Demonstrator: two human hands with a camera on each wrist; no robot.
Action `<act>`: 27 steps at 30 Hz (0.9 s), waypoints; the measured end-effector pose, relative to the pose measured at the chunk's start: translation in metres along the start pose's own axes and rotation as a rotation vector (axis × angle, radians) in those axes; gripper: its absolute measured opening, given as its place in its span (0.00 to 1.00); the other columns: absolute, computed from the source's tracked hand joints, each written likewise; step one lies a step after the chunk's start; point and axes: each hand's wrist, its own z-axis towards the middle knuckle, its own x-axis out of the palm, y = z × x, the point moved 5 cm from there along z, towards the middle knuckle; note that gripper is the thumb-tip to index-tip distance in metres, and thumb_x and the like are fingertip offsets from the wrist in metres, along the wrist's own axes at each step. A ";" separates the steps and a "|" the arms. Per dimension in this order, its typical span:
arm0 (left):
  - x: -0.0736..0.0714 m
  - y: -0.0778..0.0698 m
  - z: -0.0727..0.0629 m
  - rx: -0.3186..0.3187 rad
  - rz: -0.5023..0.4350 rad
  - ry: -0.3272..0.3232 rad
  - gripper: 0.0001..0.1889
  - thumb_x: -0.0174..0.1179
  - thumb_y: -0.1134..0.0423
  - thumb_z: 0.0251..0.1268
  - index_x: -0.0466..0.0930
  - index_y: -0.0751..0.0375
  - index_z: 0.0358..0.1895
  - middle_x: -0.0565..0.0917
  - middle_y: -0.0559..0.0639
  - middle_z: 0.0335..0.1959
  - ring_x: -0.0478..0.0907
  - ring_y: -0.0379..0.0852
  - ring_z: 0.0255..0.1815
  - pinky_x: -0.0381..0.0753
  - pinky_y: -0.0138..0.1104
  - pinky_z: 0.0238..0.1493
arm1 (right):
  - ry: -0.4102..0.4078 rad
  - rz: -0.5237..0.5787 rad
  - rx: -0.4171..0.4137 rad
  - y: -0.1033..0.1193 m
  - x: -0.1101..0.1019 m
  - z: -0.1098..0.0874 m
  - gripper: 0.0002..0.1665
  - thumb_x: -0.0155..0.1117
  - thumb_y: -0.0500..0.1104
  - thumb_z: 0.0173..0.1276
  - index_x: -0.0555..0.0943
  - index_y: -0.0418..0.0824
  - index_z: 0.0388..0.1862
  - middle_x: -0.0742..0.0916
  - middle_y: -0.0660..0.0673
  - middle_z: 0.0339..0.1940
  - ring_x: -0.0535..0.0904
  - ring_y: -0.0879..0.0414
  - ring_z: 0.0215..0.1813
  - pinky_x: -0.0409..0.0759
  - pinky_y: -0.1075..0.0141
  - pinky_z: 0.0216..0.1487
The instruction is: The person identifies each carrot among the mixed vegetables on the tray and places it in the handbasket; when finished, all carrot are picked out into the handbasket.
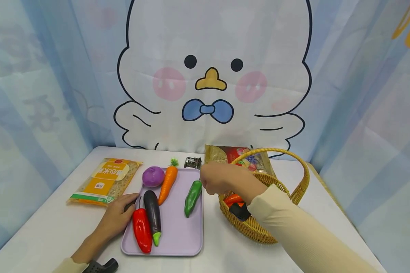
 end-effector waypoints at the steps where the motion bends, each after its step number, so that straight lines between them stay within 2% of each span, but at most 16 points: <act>1: 0.000 0.000 0.000 0.001 -0.001 0.000 0.23 0.53 0.66 0.73 0.75 0.67 0.68 0.77 0.62 0.68 0.70 0.61 0.71 0.69 0.56 0.72 | -0.011 0.004 -0.012 0.002 -0.001 0.003 0.09 0.67 0.33 0.65 0.90 0.42 0.41 0.88 0.48 0.41 0.82 0.54 0.42 0.86 0.61 0.45; 7: 0.001 0.001 0.001 0.024 -0.007 0.001 0.23 0.54 0.66 0.73 0.75 0.67 0.68 0.78 0.62 0.67 0.71 0.61 0.71 0.69 0.56 0.72 | -0.099 -0.001 -0.057 0.006 -0.001 0.024 0.10 0.66 0.35 0.65 0.89 0.43 0.43 0.87 0.49 0.36 0.80 0.54 0.39 0.84 0.63 0.42; 12: 0.000 0.002 0.001 0.020 -0.003 -0.001 0.23 0.53 0.66 0.72 0.75 0.68 0.68 0.78 0.63 0.67 0.71 0.61 0.71 0.69 0.57 0.72 | -0.206 -0.006 -0.124 0.007 0.007 0.046 0.11 0.65 0.36 0.66 0.89 0.42 0.46 0.86 0.50 0.35 0.79 0.55 0.40 0.83 0.62 0.46; 15: 0.000 0.002 0.001 0.020 -0.003 -0.003 0.23 0.53 0.66 0.73 0.75 0.68 0.68 0.78 0.63 0.67 0.71 0.61 0.71 0.69 0.57 0.72 | -0.249 0.037 -0.153 0.003 0.015 0.063 0.12 0.65 0.36 0.67 0.88 0.41 0.48 0.88 0.48 0.40 0.80 0.54 0.43 0.83 0.61 0.49; 20: 0.000 0.003 0.000 0.018 0.001 -0.007 0.23 0.53 0.66 0.73 0.75 0.68 0.68 0.78 0.63 0.67 0.71 0.62 0.71 0.69 0.57 0.71 | -0.313 0.139 -0.137 -0.007 0.025 0.088 0.13 0.65 0.38 0.68 0.87 0.40 0.51 0.89 0.43 0.48 0.83 0.52 0.49 0.85 0.59 0.54; 27: 0.000 0.001 -0.001 0.027 -0.001 -0.010 0.22 0.54 0.66 0.73 0.75 0.68 0.68 0.78 0.63 0.66 0.72 0.62 0.70 0.70 0.57 0.71 | -0.412 0.146 -0.091 -0.018 0.035 0.111 0.19 0.66 0.38 0.69 0.84 0.41 0.58 0.87 0.45 0.58 0.82 0.49 0.59 0.80 0.55 0.65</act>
